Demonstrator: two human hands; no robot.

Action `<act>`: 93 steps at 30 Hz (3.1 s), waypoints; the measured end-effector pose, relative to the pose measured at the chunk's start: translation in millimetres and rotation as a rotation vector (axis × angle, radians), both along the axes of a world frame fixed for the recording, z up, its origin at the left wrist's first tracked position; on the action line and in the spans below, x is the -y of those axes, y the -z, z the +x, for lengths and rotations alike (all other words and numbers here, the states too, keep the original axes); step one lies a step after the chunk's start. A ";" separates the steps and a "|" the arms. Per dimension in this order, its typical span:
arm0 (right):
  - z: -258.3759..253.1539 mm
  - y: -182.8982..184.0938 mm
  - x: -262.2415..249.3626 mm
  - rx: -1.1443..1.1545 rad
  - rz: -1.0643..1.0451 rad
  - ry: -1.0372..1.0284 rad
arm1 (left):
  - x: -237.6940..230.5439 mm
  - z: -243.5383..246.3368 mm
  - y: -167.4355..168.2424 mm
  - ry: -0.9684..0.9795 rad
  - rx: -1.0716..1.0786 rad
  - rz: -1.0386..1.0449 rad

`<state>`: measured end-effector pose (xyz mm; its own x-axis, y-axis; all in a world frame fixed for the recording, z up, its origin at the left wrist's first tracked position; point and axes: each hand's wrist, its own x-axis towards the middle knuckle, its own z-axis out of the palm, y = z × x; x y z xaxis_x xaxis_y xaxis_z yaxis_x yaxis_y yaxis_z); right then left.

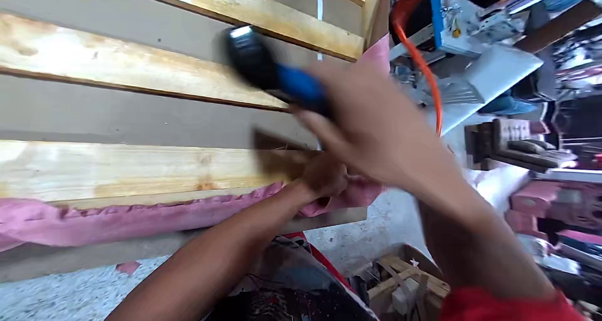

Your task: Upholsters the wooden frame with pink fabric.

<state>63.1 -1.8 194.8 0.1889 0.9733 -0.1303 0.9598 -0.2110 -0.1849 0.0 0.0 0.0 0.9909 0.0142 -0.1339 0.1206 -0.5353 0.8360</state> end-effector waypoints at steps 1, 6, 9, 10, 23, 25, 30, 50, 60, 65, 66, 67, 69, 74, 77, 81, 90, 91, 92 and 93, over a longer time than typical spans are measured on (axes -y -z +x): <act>4.0 -15.2 40.4 -0.038 0.061 0.177 | -5.5 13.6 -17.0 0.041 -0.237 -0.116; -47.7 -15.4 206.4 -0.511 0.143 0.916 | 7.3 31.7 -11.7 -0.063 -0.457 -0.257; -75.2 41.6 230.2 -0.661 0.217 1.105 | 1.1 28.9 -24.1 -0.108 -0.431 -0.293; -81.7 57.1 233.3 -0.655 0.242 1.126 | 1.0 28.7 -24.9 -0.112 -0.432 -0.296; -94.6 95.8 219.9 -0.298 0.187 1.051 | 0.8 34.9 -4.2 0.025 -0.342 -0.200; -95.5 96.3 215.4 -0.288 0.164 1.039 | 0.6 37.3 -3.3 0.021 -0.337 -0.209; -69.1 67.1 213.7 -0.076 0.172 0.915 | -17.8 6.6 -20.4 -0.148 -0.071 -0.167; 74.9 175.2 140.6 -0.700 0.228 -0.523 | 45.2 -92.1 -26.6 -0.299 0.078 0.567; 58.3 189.6 150.1 -0.555 0.460 -0.439 | 44.1 -76.0 34.5 -0.587 0.746 0.596; 29.8 195.9 153.8 -0.385 0.542 -0.095 | 48.5 -60.4 33.7 -0.763 0.671 0.571; 27.8 194.4 152.2 -0.383 0.507 -0.052 | 51.0 -57.6 28.8 -0.793 0.594 0.585; 28.3 190.9 149.7 -0.420 0.445 -0.025 | 54.4 -56.6 20.5 -0.809 0.474 0.594; 40.9 187.2 138.5 -0.534 0.346 0.002 | 56.9 -53.8 -3.3 -0.782 0.177 0.571; 60.5 167.4 106.9 -0.189 0.151 0.282 | 32.5 -39.3 -32.6 -0.622 -0.303 0.445; 46.2 160.4 78.9 -0.010 -0.064 0.379 | 18.9 -38.1 -38.8 -0.530 -0.449 0.352; 60.5 153.2 62.6 0.148 -0.183 0.396 | 2.7 -38.3 -37.2 -0.429 -0.463 0.289; 57.7 56.0 115.2 0.158 -0.194 0.296 | -24.3 -38.8 -39.5 -0.224 -0.485 0.095; 32.9 40.8 134.7 0.136 -0.138 0.377 | -29.4 -37.4 -37.0 -0.173 -0.495 0.086; 6.0 30.6 154.9 0.118 -0.076 0.479 | -34.9 -33.0 -31.3 -0.114 -0.504 0.097; -21.3 27.4 173.8 0.098 -0.004 0.583 | -39.2 -28.5 -28.8 -0.070 -0.510 0.105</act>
